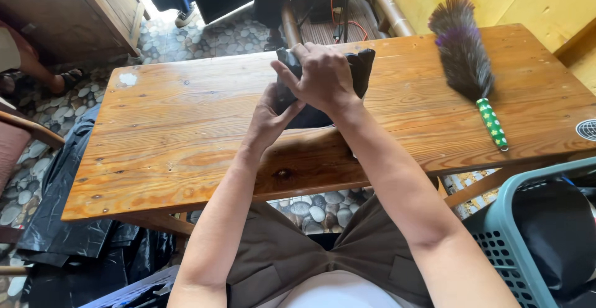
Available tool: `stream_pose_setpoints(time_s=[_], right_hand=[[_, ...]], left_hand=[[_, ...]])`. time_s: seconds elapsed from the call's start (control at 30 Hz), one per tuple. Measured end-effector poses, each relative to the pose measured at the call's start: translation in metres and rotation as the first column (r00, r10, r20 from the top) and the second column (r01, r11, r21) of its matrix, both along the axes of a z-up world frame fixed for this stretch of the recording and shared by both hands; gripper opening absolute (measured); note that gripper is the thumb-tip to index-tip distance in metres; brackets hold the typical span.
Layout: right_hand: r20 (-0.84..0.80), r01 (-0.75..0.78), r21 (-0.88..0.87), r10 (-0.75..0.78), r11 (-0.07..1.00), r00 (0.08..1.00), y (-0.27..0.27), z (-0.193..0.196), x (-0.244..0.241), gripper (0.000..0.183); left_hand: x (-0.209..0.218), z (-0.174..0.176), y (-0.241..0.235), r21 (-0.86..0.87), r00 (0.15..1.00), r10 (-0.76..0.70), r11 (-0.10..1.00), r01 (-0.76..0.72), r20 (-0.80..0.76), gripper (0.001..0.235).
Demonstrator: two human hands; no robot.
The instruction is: The person folds a black tarp on a wooden table, using a brush to smooth the surface. They fold the tarp multiple times into a compact rectangular shape and press it down.
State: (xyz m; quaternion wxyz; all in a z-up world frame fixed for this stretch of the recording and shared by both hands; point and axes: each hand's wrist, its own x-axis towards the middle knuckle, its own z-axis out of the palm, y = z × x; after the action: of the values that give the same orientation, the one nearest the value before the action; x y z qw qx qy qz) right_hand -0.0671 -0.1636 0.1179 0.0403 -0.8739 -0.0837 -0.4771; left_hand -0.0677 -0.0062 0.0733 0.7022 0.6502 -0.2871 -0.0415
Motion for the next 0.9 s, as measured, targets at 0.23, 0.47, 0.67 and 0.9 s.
stream_pose_setpoints(time_s=[0.23,0.47,0.67,0.9], right_hand=[[0.017,0.038,0.042,-0.038,0.998,0.999,-0.008,-0.017,0.015,0.043],[0.02,0.027,0.033,-0.028,0.999,0.999,-0.006,-0.014,0.01,0.048],[0.049,0.016,0.023,-0.017,1.0,0.999,-0.006,-0.012,0.007,0.049],[0.087,-0.034,0.0,0.034,0.999,0.996,-0.008,-0.004,0.002,0.05]], left_hand=[[0.002,-0.003,-0.004,-0.1,0.997,-0.072,0.993,0.069,-0.03,0.032],[-0.001,-0.002,-0.004,-0.069,0.999,-0.046,0.997,0.044,-0.024,0.032],[0.001,-0.005,-0.006,-0.083,0.999,-0.043,0.996,0.042,-0.011,0.031],[0.001,-0.013,-0.01,-0.091,0.997,0.004,0.996,-0.011,-0.076,0.029]])
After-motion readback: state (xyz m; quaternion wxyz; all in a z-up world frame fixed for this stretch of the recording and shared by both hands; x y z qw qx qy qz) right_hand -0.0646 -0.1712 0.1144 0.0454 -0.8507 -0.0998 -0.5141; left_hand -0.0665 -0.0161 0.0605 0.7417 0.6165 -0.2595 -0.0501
